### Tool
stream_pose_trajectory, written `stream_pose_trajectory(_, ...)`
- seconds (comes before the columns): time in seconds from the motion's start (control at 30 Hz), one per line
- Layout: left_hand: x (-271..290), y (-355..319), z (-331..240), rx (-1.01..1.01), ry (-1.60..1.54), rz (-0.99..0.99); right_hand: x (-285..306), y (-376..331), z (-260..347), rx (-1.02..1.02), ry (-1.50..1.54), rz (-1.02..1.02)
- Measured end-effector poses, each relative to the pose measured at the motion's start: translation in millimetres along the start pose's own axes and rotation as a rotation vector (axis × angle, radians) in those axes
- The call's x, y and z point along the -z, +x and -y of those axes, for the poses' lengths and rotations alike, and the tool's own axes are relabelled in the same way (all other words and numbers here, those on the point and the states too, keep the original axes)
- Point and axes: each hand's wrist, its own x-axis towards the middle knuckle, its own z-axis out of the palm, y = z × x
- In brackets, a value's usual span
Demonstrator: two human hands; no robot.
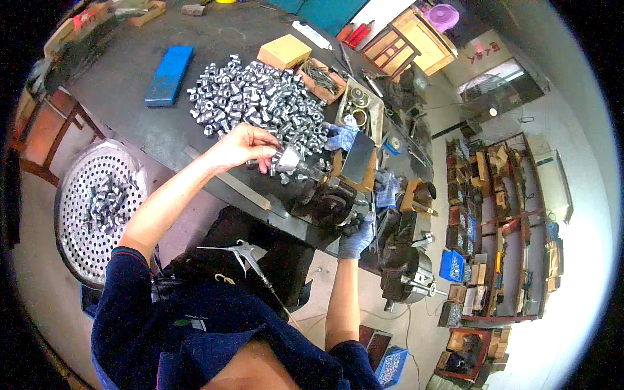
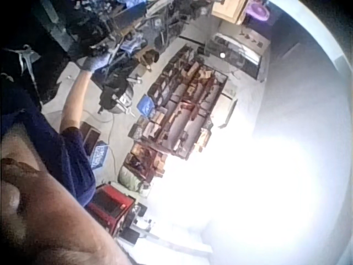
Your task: The person picks up metal nuts and pieces from a workbench and fits them together, occasionally using an air blower to clean components.
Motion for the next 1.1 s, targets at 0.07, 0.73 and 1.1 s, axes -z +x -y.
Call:
stream_pose_trajectory(0.07, 2.6, -0.2, 2.3, -0.032, -0.022, 0.027, -9.3, -10.9, 5.4, 0.004, -0.012, -0.024)
stream_pose_trajectory(0.73, -7.9, -6.3, -2.1, -0.024, 0.022, -0.129, -3.6, -25.1, 37.7, -0.058, -0.086, 0.095)
stream_pose_trajectory(1.1, -5.9, -2.9, -1.2, -0.104, 0.025, -0.063, -37.7, -35.3, 76.2, 0.033, -0.086, 0.221)
